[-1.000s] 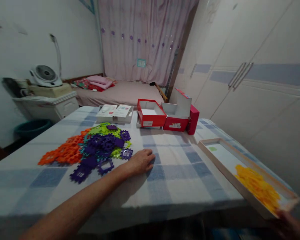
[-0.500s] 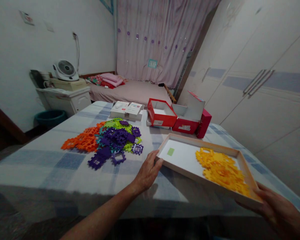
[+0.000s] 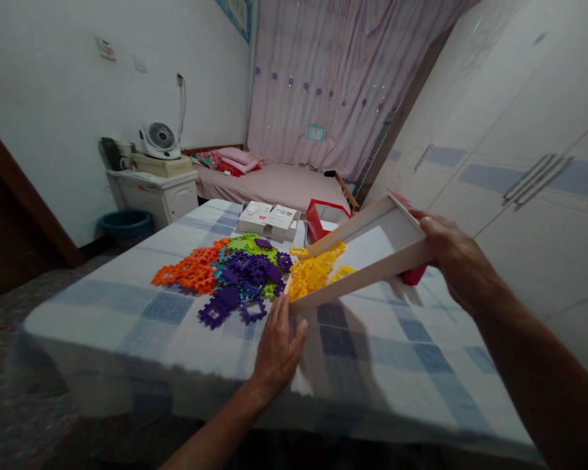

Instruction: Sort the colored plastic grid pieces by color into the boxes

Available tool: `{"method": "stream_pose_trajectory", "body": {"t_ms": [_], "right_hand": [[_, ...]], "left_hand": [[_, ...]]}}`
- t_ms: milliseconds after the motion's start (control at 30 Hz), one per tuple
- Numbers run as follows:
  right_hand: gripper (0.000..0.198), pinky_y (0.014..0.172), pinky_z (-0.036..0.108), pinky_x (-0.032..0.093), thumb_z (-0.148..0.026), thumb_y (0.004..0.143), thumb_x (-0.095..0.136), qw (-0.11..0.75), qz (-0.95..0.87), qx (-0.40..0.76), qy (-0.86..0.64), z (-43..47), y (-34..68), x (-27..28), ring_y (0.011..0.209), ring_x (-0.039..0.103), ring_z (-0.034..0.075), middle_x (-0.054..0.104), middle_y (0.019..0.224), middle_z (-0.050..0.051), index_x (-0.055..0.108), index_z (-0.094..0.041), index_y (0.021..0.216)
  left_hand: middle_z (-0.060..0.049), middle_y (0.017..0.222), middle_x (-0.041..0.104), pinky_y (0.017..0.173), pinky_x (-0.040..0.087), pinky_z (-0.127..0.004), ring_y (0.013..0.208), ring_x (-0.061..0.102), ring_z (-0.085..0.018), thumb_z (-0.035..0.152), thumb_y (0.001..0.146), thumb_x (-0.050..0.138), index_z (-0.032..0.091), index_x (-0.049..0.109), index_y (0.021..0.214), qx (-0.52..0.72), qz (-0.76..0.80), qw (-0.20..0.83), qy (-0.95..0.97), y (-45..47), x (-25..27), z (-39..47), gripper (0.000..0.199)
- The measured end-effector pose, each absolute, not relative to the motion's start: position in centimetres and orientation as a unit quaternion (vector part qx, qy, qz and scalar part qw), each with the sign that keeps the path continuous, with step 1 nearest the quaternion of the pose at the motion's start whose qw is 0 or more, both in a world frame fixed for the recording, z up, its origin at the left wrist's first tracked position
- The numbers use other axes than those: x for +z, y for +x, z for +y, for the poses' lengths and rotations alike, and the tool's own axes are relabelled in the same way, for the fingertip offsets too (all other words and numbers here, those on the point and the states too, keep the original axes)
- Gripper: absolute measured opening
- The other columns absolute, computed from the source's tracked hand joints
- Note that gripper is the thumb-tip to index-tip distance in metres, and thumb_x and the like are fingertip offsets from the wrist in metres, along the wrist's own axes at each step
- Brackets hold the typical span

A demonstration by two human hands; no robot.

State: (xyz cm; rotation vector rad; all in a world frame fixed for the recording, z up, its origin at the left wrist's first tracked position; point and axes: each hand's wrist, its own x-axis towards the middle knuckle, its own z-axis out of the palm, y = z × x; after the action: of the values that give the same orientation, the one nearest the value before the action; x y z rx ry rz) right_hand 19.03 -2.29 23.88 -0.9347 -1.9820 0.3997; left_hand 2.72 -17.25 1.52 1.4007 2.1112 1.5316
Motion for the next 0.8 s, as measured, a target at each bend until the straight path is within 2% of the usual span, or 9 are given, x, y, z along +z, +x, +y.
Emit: {"method": "stream_pose_trajectory", "body": {"t_ms": [67,133,200,233,333,433,500,667,800], "right_hand": [[0.042,0.108,0.041,0.035,-0.043,0.093,0.039,0.463,-0.821,0.086,-0.324,-2.5,16.8,24.3,0.129,0.043,0.022,0.047,0.140,0.009,0.067,-0.021,0.114],[0.039,0.110,0.042,0.030,-0.039,0.094,0.036,0.488,-0.841,0.078,-0.221,-2.5,14.7,24.4,0.128,0.044,0.021,0.052,0.136,0.008,0.070,-0.020,0.100],[0.039,0.105,0.040,0.037,-0.034,0.094,0.036,0.524,-0.838,0.113,-0.098,-2.5,12.8,24.4,0.112,0.056,0.019,0.068,0.106,0.006,0.068,-0.020,0.078],[0.040,0.101,0.039,0.041,-0.033,0.094,0.035,0.541,-0.829,0.129,-0.058,-2.4,11.9,24.4,0.101,0.061,0.018,0.069,0.090,0.005,0.063,-0.021,0.069],[0.043,0.087,0.036,0.048,-0.032,0.094,0.037,0.583,-0.802,0.128,-0.024,-3.0,9.5,24.8,0.075,0.063,0.016,0.060,0.065,0.001,0.050,-0.022,0.055],[0.045,0.077,0.033,0.048,-0.031,0.095,0.039,0.580,-0.809,0.093,0.017,-4.7,7.4,26.1,0.065,0.059,0.014,0.052,0.057,-0.001,0.046,-0.022,0.051],[0.046,0.074,0.031,0.047,-0.032,0.095,0.040,0.567,-0.820,0.062,0.047,-6.1,5.9,27.1,0.061,0.056,0.013,0.051,0.056,-0.001,0.045,-0.021,0.051],[0.047,0.068,0.028,0.045,-0.031,0.094,0.042,0.518,-0.852,0.000,0.081,-7.5,2.7,27.9,0.052,0.046,0.010,0.043,0.050,-0.003,0.040,-0.021,0.048],[0.045,0.064,0.025,0.044,-0.033,0.094,0.045,0.491,-0.868,0.003,0.072,-7.1,1.4,27.7,0.054,0.048,0.009,0.046,0.049,-0.003,0.041,-0.021,0.050]], "left_hand": [[-0.021,0.149,0.036,0.116,0.027,-0.046,0.141,0.030,-0.026,0.036,0.092,0.042,0.006,0.034,0.143,0.517,0.710,0.076,0.472,2.6,1.3,-17.2,0.060],[-0.021,0.149,0.037,0.115,0.029,-0.047,0.141,0.031,-0.027,0.034,0.091,0.044,0.006,0.033,0.143,0.518,0.708,0.053,0.477,2.5,1.1,-17.3,0.059],[-0.020,0.148,0.037,0.114,0.031,-0.048,0.140,0.032,-0.027,0.031,0.091,0.046,0.008,0.034,0.142,0.518,0.701,0.028,0.489,2.2,1.1,-17.4,0.057],[-0.019,0.147,0.039,0.113,0.032,-0.048,0.139,0.034,-0.026,0.030,0.091,0.047,0.010,0.035,0.141,0.518,0.696,0.015,0.496,2.1,1.3,-17.5,0.056],[-0.014,0.132,0.054,0.106,0.040,-0.044,0.127,0.047,-0.024,0.024,0.090,0.050,0.015,0.047,0.131,0.522,0.683,-0.028,0.510,1.4,2.5,-17.6,0.042],[-0.008,0.097,0.064,0.087,0.048,-0.038,0.097,0.058,-0.022,0.017,0.090,0.048,0.016,0.061,0.098,0.509,0.684,-0.065,0.519,0.2,4.5,-17.0,0.016],[-0.006,0.083,0.062,0.077,0.047,-0.033,0.085,0.058,-0.020,0.014,0.088,0.048,0.017,0.060,0.081,0.506,0.686,-0.074,0.517,-0.8,5.5,-16.4,0.014],[-0.003,0.079,0.060,0.069,0.043,-0.026,0.074,0.056,-0.015,0.014,0.085,0.054,0.017,0.059,0.073,0.518,0.705,-0.019,0.485,-2.4,5.8,-15.3,0.014],[-0.002,0.076,0.059,0.068,0.041,-0.024,0.074,0.056,-0.014,0.015,0.086,0.053,0.017,0.059,0.070,0.512,0.706,0.008,0.489,-2.4,5.2,-15.2,0.017]]}}
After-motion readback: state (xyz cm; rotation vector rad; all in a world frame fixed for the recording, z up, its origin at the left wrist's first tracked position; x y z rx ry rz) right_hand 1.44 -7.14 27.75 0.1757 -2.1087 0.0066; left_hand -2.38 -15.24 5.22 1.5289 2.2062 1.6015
